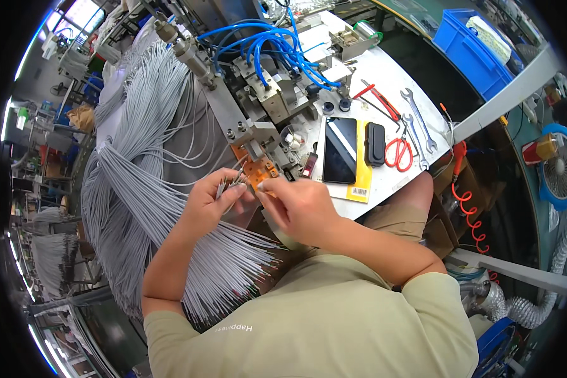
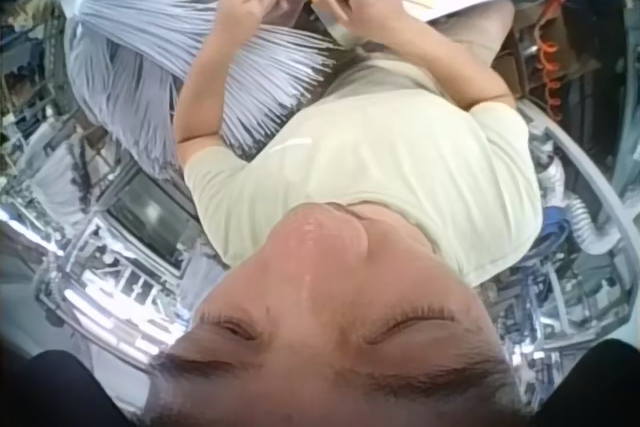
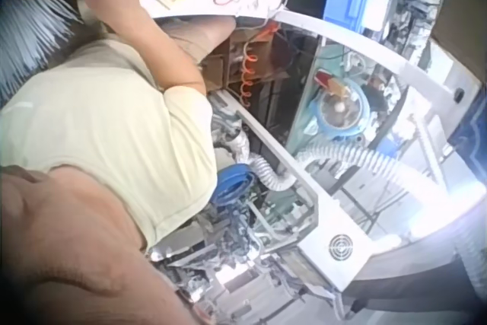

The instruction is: The person arranges a bundle of cables on a workstation and inserts individual wire ends one by one into a machine fixture by hand.

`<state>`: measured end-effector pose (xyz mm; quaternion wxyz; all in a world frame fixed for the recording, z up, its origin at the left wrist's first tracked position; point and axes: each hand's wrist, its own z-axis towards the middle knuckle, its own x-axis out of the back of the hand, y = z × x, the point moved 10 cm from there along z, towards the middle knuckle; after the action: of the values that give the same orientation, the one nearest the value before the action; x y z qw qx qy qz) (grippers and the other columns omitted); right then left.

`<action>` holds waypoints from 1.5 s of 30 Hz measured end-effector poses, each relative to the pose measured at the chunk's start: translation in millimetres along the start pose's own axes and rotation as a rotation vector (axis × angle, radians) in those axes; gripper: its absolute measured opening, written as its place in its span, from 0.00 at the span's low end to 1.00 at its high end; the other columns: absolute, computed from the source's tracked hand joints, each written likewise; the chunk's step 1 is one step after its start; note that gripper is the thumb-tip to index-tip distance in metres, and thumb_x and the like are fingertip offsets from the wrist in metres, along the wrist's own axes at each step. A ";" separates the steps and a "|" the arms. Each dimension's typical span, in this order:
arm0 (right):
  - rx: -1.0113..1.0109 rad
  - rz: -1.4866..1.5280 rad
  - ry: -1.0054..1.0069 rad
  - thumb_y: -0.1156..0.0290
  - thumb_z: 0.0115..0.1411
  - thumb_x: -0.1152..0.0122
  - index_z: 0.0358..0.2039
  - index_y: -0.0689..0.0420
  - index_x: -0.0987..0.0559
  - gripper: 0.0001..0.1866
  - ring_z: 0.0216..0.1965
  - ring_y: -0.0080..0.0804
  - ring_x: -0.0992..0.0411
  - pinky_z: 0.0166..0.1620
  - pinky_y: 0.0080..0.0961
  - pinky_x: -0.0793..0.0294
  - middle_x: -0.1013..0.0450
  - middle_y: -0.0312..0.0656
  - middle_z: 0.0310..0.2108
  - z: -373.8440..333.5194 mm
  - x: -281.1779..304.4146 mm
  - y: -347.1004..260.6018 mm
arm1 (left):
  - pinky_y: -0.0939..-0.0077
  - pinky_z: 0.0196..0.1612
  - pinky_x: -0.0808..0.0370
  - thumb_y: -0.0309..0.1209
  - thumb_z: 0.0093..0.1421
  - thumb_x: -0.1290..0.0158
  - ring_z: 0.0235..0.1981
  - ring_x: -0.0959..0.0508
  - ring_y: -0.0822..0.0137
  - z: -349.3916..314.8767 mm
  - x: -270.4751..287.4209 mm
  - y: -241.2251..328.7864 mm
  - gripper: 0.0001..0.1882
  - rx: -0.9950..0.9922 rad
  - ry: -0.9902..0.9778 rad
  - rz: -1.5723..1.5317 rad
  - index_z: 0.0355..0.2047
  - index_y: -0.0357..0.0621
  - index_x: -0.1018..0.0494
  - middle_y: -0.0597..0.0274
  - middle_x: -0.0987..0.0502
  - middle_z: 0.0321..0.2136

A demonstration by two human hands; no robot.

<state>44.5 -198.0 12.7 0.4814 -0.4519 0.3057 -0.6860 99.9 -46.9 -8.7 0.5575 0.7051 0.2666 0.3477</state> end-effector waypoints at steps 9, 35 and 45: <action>0.069 -0.072 -0.024 0.76 0.59 0.35 0.35 0.58 0.22 0.05 0.16 0.25 0.32 0.32 0.26 0.40 0.27 0.35 0.16 7.4 -13.4 -5.1 | 0.82 0.32 0.23 0.23 0.59 0.39 0.28 0.19 0.78 -4.4 -1.7 20.5 0.12 -0.185 0.135 0.330 0.43 0.38 0.23 0.59 0.16 0.29; 0.255 -0.105 -0.083 0.76 0.53 0.33 0.34 0.56 0.25 0.10 0.27 0.33 0.33 0.38 0.32 0.38 0.30 0.35 0.23 18.6 -17.4 -10.1 | 0.78 0.34 0.25 0.22 0.62 0.45 0.29 0.21 0.74 -2.4 -5.5 14.3 0.07 -0.035 0.002 0.174 0.40 0.34 0.25 0.62 0.20 0.28; -0.226 0.070 0.007 0.71 0.63 0.40 0.31 0.61 0.28 0.08 0.22 0.24 0.32 0.26 0.25 0.34 0.30 0.36 0.21 21.4 -6.4 82.6 | 0.74 0.30 0.25 0.26 0.59 0.41 0.24 0.21 0.59 -16.7 -24.0 48.6 0.13 -0.295 -0.144 0.592 0.44 0.36 0.24 0.54 0.20 0.29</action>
<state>96.6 -220.5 -51.3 0.4501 -0.4901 0.3982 -0.6314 71.4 -66.6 36.1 0.5458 0.6864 -0.0431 0.4787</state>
